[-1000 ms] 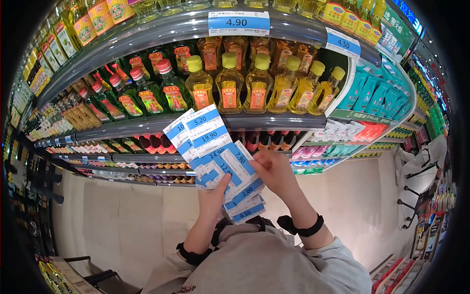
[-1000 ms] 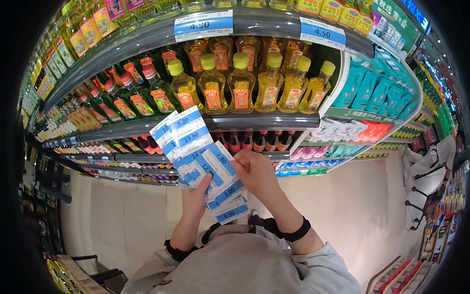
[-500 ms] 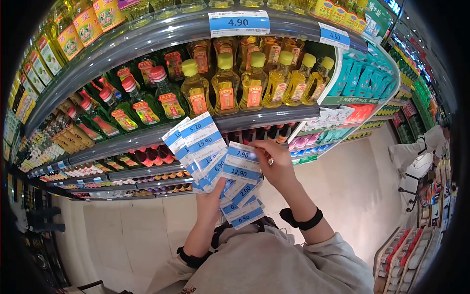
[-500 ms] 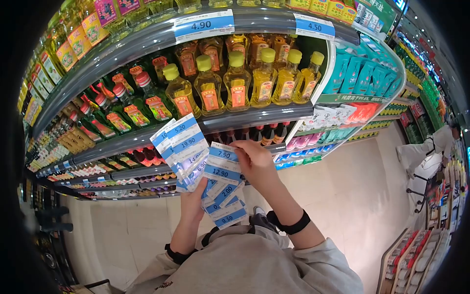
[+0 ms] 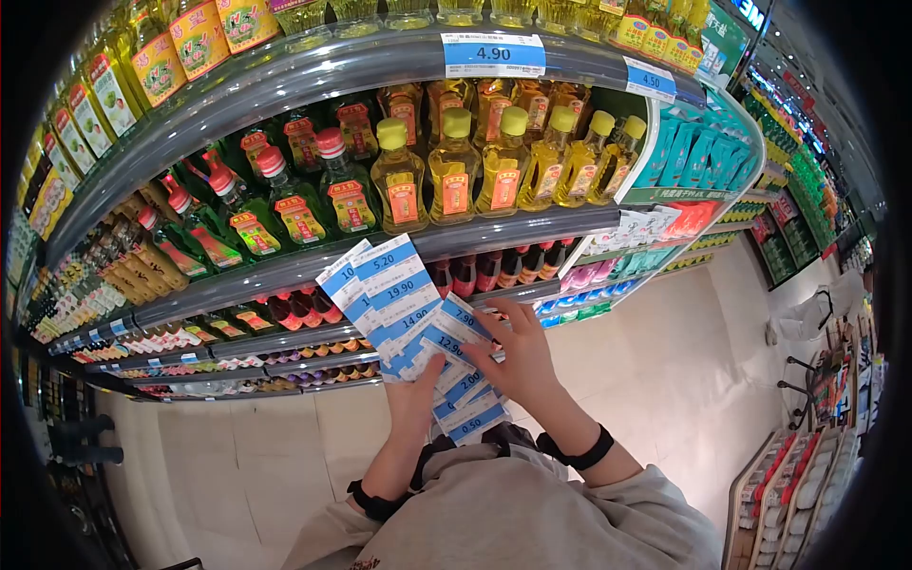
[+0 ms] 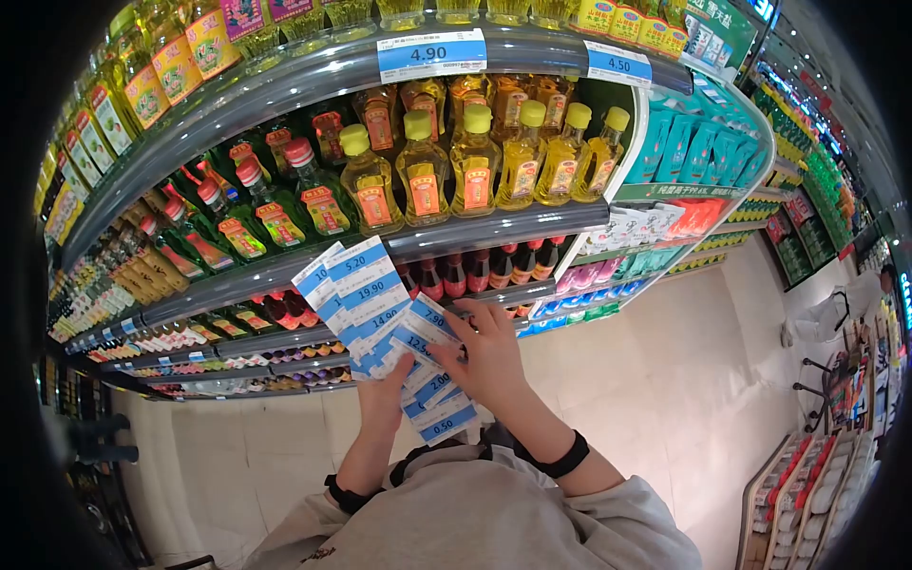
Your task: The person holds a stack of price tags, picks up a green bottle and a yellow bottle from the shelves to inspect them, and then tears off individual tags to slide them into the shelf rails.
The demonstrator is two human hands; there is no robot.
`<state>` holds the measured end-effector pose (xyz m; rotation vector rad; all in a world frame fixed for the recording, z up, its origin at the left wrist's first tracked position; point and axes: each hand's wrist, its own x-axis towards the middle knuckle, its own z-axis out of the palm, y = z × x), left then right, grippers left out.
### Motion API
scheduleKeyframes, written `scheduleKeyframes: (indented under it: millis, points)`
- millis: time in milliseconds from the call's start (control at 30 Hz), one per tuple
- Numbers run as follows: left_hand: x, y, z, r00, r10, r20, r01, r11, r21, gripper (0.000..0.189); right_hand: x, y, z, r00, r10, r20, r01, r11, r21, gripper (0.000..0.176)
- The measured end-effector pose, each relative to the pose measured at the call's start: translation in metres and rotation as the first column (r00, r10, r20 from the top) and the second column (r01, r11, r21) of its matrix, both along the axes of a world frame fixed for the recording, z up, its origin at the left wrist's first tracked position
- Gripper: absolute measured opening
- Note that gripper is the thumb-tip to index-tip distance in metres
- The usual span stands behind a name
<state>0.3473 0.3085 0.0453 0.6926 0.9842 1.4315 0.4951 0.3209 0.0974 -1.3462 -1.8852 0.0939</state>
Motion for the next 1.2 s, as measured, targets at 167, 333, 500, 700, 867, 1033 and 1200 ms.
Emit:
scheduleKeyframes:
  millis: [167, 333, 500, 700, 867, 1033, 1200]
  points:
    - [-0.002, -0.005, 0.007, 0.989, 0.006, -0.147, -0.004, 1.000, 0.010, 0.038, -0.014, -0.005, -0.013, 0.995, -0.019, -0.096, 0.012, 0.997, -0.079, 0.038]
    - [-0.005, -0.005, 0.012, 0.995, 0.037, -0.094, -0.038, 0.999, -0.011, 0.033, -0.019, -0.009, -0.009, 0.996, -0.086, -0.015, 0.084, 0.989, -0.118, 0.029]
    - [-0.007, -0.004, 0.014, 0.994, 0.081, -0.071, -0.079, 0.996, 0.028, 0.031, -0.020, -0.008, -0.016, 0.998, -0.030, -0.058, 0.024, 0.995, -0.099, 0.024]
    - [-0.018, -0.001, 0.007, 0.981, 0.087, -0.173, -0.080, 0.996, 0.044, 0.033, -0.013, 0.000, -0.015, 0.923, -0.089, -0.375, 0.037, 0.989, -0.143, 0.021]
    - [-0.023, 0.000, 0.001, 0.991, 0.021, -0.129, -0.019, 1.000, 0.019, 0.032, 0.005, 0.004, -0.001, 0.978, -0.027, -0.209, 0.022, 0.999, -0.028, 0.020]
    - [-0.020, 0.000, -0.007, 0.999, -0.031, -0.045, 0.032, 0.999, 0.001, 0.034, 0.000, 0.003, -0.001, 0.888, 0.136, -0.439, -0.300, 0.895, -0.330, 0.014]
    - [-0.015, 0.000, -0.006, 0.984, 0.013, 0.175, 0.009, 0.992, -0.125, 0.035, -0.006, 0.006, -0.004, 0.933, 0.100, -0.347, -0.261, 0.851, -0.455, 0.015]
